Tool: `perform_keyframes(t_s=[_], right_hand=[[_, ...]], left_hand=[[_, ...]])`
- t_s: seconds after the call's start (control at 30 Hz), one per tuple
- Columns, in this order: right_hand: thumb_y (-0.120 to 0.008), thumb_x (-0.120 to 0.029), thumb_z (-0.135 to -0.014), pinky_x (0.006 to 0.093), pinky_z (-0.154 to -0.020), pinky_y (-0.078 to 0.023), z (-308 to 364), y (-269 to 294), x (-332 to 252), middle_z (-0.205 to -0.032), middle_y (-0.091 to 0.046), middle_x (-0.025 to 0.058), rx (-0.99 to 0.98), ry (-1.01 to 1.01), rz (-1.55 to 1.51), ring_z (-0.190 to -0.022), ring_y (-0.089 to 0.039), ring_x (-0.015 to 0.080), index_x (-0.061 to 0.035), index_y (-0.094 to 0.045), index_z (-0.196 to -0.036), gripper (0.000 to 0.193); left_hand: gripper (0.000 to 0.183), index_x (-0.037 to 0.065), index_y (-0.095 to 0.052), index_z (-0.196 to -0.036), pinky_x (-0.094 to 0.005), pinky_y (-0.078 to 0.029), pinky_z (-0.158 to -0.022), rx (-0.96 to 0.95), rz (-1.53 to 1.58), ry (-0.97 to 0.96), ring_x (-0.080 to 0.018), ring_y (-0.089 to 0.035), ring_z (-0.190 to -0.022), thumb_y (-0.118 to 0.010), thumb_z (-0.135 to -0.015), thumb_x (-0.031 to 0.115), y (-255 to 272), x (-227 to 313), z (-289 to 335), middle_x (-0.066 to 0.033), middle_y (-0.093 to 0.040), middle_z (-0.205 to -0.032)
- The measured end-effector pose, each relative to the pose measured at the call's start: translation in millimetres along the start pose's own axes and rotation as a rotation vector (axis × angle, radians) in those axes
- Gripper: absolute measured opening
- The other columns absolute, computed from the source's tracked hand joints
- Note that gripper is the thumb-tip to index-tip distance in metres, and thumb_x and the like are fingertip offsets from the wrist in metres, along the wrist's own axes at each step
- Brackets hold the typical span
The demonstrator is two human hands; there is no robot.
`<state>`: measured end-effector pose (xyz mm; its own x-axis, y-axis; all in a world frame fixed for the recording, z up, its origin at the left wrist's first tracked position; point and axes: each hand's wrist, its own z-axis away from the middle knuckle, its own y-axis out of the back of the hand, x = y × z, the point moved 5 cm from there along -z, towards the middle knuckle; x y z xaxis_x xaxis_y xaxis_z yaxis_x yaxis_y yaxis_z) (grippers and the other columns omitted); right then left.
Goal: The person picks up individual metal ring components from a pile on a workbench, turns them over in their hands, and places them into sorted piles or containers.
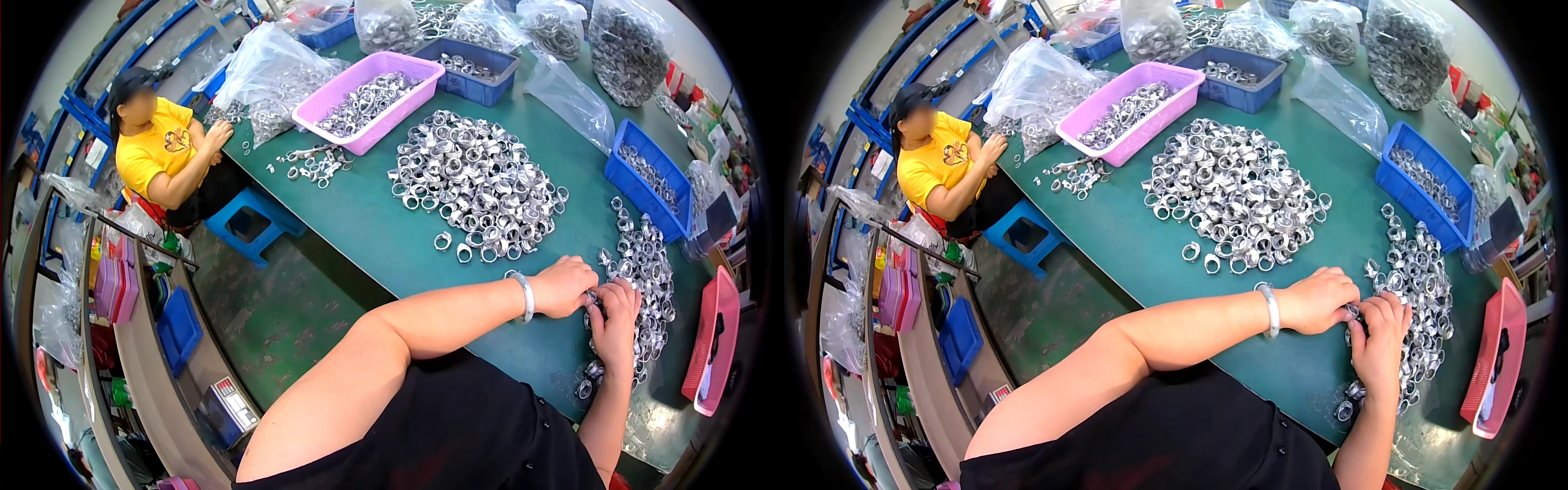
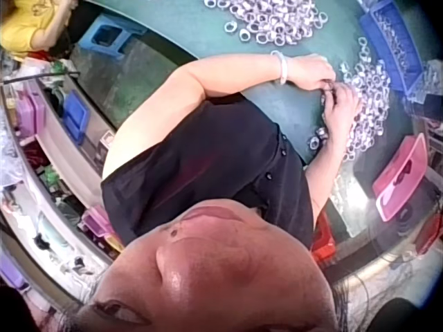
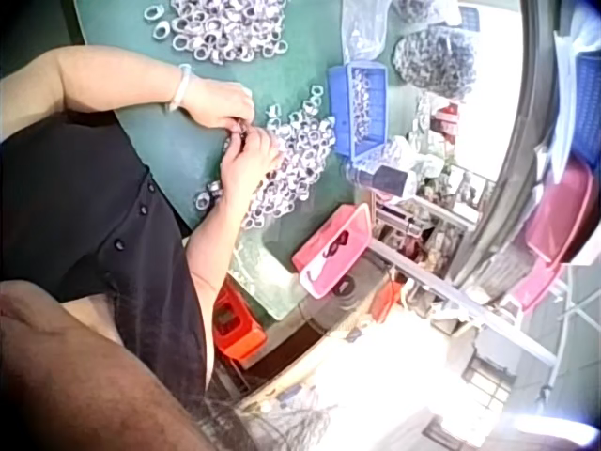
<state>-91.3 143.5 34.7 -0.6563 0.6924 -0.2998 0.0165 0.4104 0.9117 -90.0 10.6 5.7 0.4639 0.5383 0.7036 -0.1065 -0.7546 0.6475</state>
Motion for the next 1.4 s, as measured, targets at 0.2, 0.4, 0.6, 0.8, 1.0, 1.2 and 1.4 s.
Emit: perform_keyframes(t_s=[0.2, 0.4, 0.6, 0.8, 1.0, 1.2, 1.4], right_hand=[[-0.069, -0.012, -0.072, 0.0557, -0.108, -0.019, -0.4, -0.3, -1.4, -0.105, -0.059, 0.0072, -0.006, -0.007, 0.005, -0.118, -0.046, 0.0307, -0.0066, -0.063, -0.098, 0.027], [-0.07, -0.014, -0.072, 0.0555, -0.108, -0.019, 0.2, 0.6, -1.7, -0.104, -0.059, 0.0068, 0.004, -0.02, 0.001, -0.118, -0.046, 0.0304, -0.0068, -0.064, -0.096, 0.026], [-0.07, -0.014, -0.072, 0.0553, -0.108, -0.019, 0.3, 0.0, 0.7, -0.104, -0.06, 0.007, 0.01, -0.012, -0.01, -0.117, -0.046, 0.0309, -0.0047, -0.063, -0.092, 0.022], [-0.07, -0.013, -0.072, 0.0555, -0.107, -0.019, 0.3, 0.9, 0.5, -0.103, -0.06, 0.007, 0.008, -0.004, -0.025, -0.117, -0.046, 0.0311, -0.0039, -0.062, -0.089, 0.021], [-0.071, -0.012, -0.071, 0.0557, -0.107, -0.02, 1.1, -0.2, 1.1, -0.102, -0.06, 0.0067, 0.019, 0.002, -0.043, -0.117, -0.046, 0.0312, -0.0038, -0.062, -0.087, 0.02], [-0.07, -0.011, -0.071, 0.0563, -0.107, -0.02, 0.9, -1.1, -0.9, -0.103, -0.06, 0.0071, 0.003, -0.003, -0.03, -0.118, -0.046, 0.0315, -0.004, -0.061, -0.086, 0.018], [-0.063, -0.005, -0.072, 0.0568, -0.106, -0.021, 3.6, 1.4, 2.7, -0.106, -0.058, 0.0088, 0.045, -0.009, -0.006, -0.117, -0.047, 0.0316, -0.0042, -0.059, -0.094, 0.023]], left_hand=[[0.019, 0.005, -0.06, -0.096, -0.0414, -0.037, -0.092, 0.009, -0.01, -0.01, -0.0314, -0.051, -0.099, -0.064, -0.081, 0.015, -1.3, -1.7, 1.4, -0.0125, -0.059, -0.095], [0.019, 0.005, -0.059, -0.096, -0.0408, -0.037, -0.091, 0.012, -0.02, -0.034, -0.0306, -0.052, -0.099, -0.065, -0.08, 0.014, -2.5, 0.7, 2.7, -0.0118, -0.059, -0.095], [0.018, 0.006, -0.059, -0.095, -0.0408, -0.037, -0.089, 0.043, -0.082, -0.044, -0.0303, -0.052, -0.098, -0.064, -0.08, 0.013, -5.4, 5.6, 4.2, -0.0112, -0.058, -0.094], [0.015, 0.006, -0.061, -0.093, -0.0412, -0.036, -0.09, 0.025, -0.142, -0.046, -0.03, -0.051, -0.098, -0.063, -0.081, 0.014, -5.1, 8.1, 4.9, -0.0106, -0.057, -0.093], [0.014, 0.007, -0.06, -0.093, -0.0413, -0.036, -0.091, 0.041, -0.056, -0.005, -0.03, -0.051, -0.099, -0.063, -0.082, 0.015, -5.5, 2.6, 4.1, -0.0102, -0.058, -0.094], [0.015, 0.007, -0.058, -0.095, -0.042, -0.039, -0.087, 0.052, 0.155, 0.066, -0.0314, -0.054, -0.096, -0.063, -0.082, 0.013, 6.1, -3.8, 2.8, -0.0111, -0.059, -0.094], [0.021, 0.004, -0.057, -0.099, -0.0404, -0.047, -0.077, 0.202, 0.235, -0.08, -0.032, -0.059, -0.087, -0.063, -0.08, 0.009, 12.8, 5.1, -0.9, -0.0141, -0.06, -0.09]])
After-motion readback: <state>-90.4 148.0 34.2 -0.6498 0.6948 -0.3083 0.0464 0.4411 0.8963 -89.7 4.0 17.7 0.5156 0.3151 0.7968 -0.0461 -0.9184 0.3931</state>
